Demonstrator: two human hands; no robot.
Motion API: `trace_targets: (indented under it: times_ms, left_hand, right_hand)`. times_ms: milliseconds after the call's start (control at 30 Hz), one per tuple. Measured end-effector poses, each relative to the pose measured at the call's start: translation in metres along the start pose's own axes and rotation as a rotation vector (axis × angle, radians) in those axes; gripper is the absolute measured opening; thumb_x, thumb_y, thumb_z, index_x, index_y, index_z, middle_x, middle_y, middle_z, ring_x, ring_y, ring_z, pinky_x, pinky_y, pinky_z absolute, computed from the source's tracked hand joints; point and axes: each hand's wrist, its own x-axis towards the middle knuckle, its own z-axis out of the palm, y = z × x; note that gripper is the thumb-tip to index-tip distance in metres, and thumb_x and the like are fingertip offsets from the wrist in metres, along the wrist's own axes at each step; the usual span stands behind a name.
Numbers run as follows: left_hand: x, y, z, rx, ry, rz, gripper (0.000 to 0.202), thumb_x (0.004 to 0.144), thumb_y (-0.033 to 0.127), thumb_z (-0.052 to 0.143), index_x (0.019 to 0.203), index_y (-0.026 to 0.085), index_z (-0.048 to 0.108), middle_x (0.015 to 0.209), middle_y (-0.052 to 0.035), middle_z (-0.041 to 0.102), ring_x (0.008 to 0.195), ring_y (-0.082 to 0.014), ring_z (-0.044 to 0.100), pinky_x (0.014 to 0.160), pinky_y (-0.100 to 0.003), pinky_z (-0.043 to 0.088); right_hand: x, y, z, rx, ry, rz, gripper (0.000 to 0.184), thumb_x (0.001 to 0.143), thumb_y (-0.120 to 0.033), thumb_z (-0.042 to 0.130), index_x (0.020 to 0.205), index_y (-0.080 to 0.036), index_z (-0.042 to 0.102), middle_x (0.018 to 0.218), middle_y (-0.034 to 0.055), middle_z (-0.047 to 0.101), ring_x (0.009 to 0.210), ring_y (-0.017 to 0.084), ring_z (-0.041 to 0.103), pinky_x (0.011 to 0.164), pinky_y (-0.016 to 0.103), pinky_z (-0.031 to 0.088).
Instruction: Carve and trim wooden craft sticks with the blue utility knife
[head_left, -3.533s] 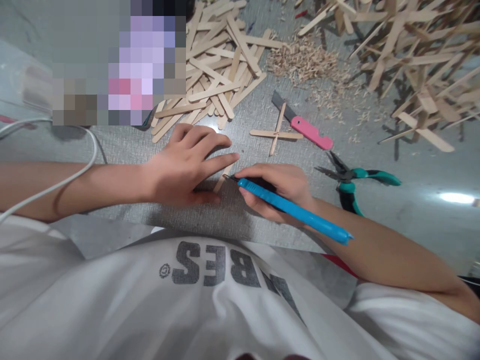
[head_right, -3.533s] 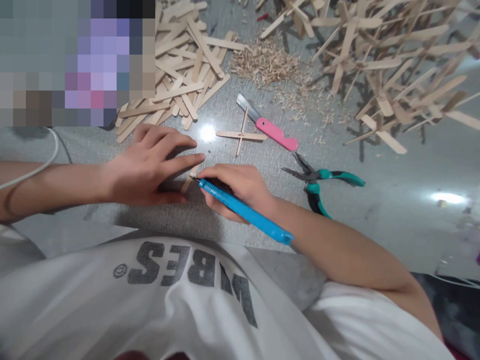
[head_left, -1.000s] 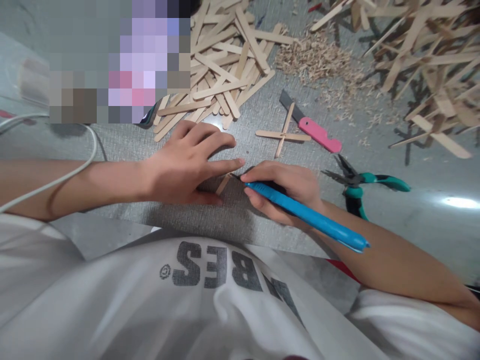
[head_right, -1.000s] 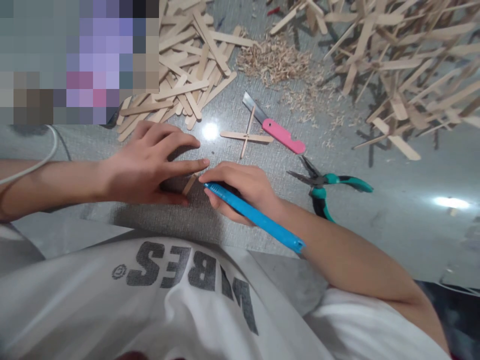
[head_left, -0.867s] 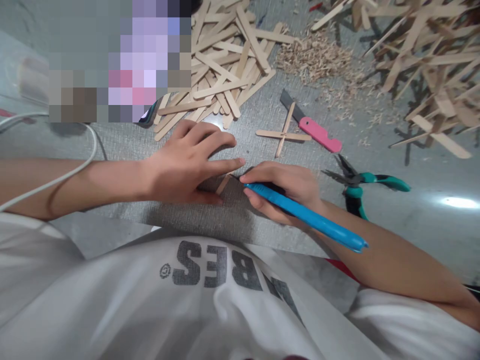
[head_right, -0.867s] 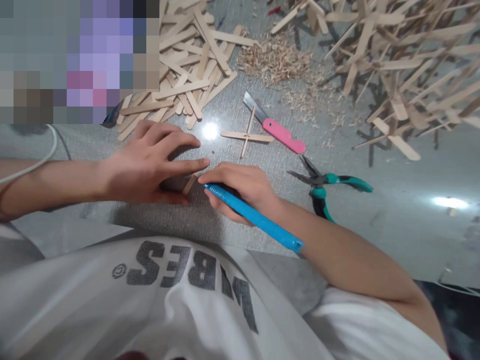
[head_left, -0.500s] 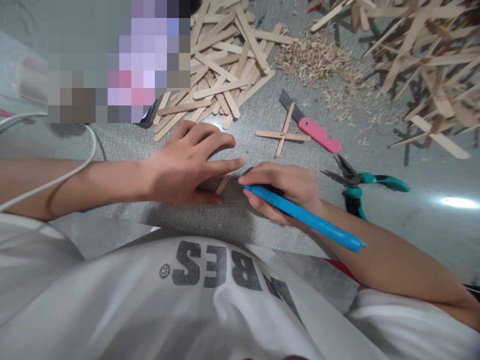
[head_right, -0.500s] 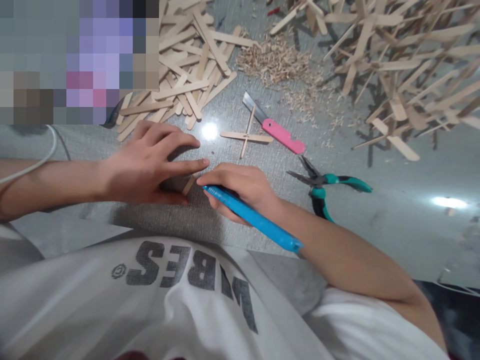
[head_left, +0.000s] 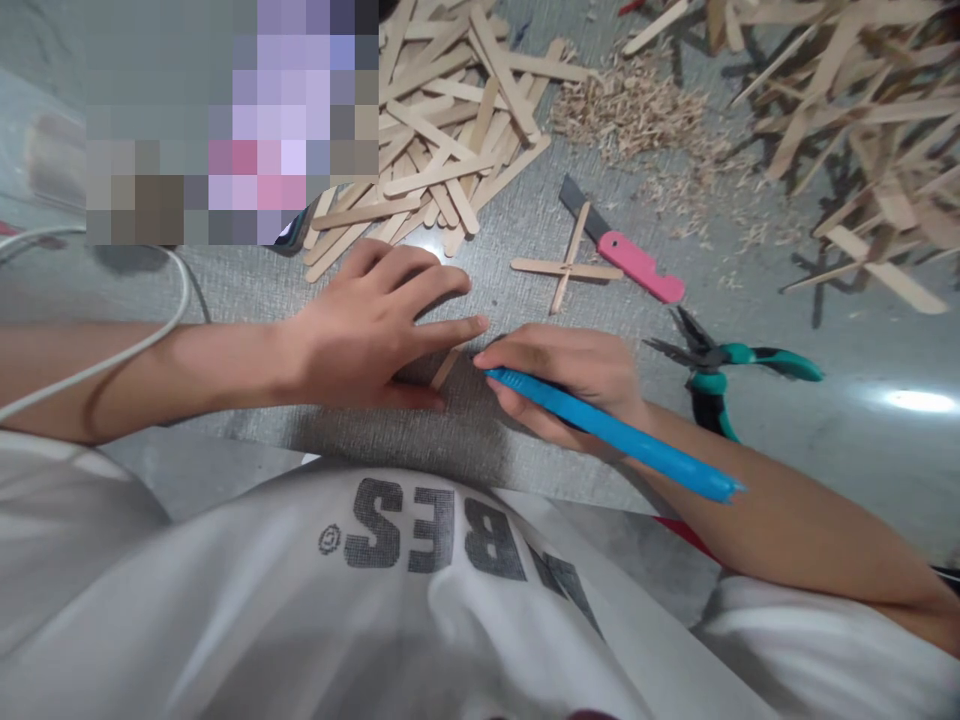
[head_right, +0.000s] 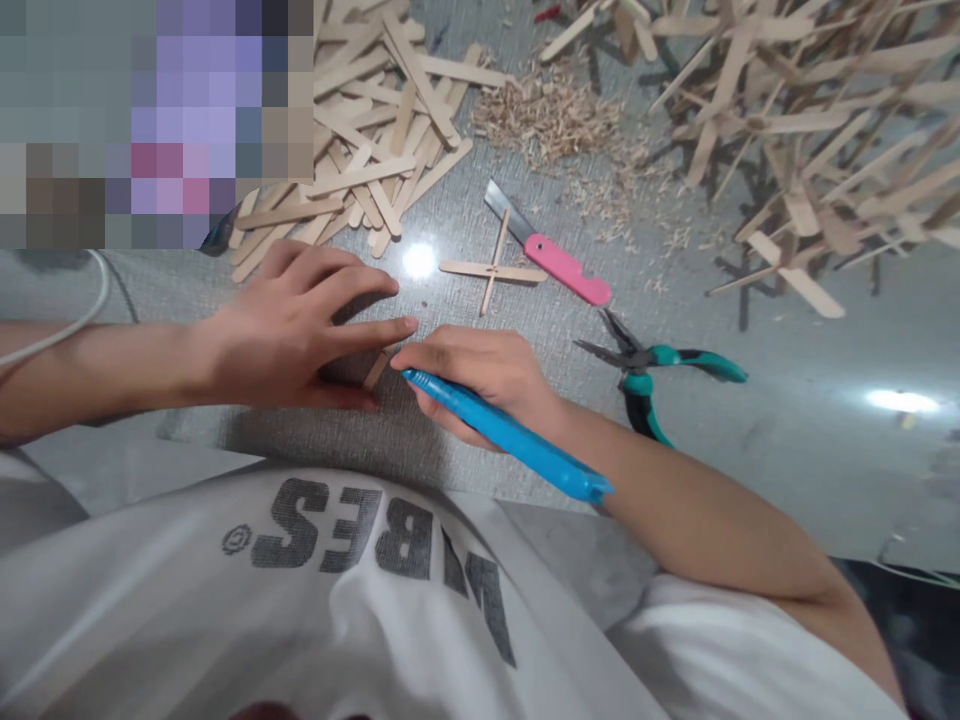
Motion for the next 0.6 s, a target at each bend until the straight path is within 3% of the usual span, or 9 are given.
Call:
trace_targets:
  times_ms: [233, 600]
  left_hand:
    - [-0.0010, 0.0033, -0.0011, 0.017, -0.008, -0.045, 0.083, 0.105, 0.069, 0.084, 0.175, 0.038, 0.054, 0.173, -0.0103, 0.064, 0.150, -0.0347, 0.063, 0.124, -0.056, 0.052]
    - [-0.0026, 0.0020, 0.0023, 0.004, 0.037, -0.039, 0.090, 0.098, 0.071, 0.092, 0.173, 0.037, 0.055, 0.172, -0.0117, 0.067, 0.151, -0.0365, 0.064, 0.120, -0.057, 0.053]
  right_hand:
    - [-0.0030, 0.0004, -0.0023, -0.038, -0.022, 0.031, 0.027, 0.114, -0.022, 0.070, 0.135, -0.036, 0.078, 0.109, 0.0030, 0.090, 0.087, 0.020, 0.087, 0.080, 0.032, 0.073]
    - [-0.0008, -0.0014, -0.0024, -0.031, -0.003, 0.026, 0.024, 0.113, -0.019, 0.069, 0.130, -0.033, 0.078, 0.103, 0.0028, 0.088, 0.084, 0.019, 0.086, 0.077, 0.030, 0.072]
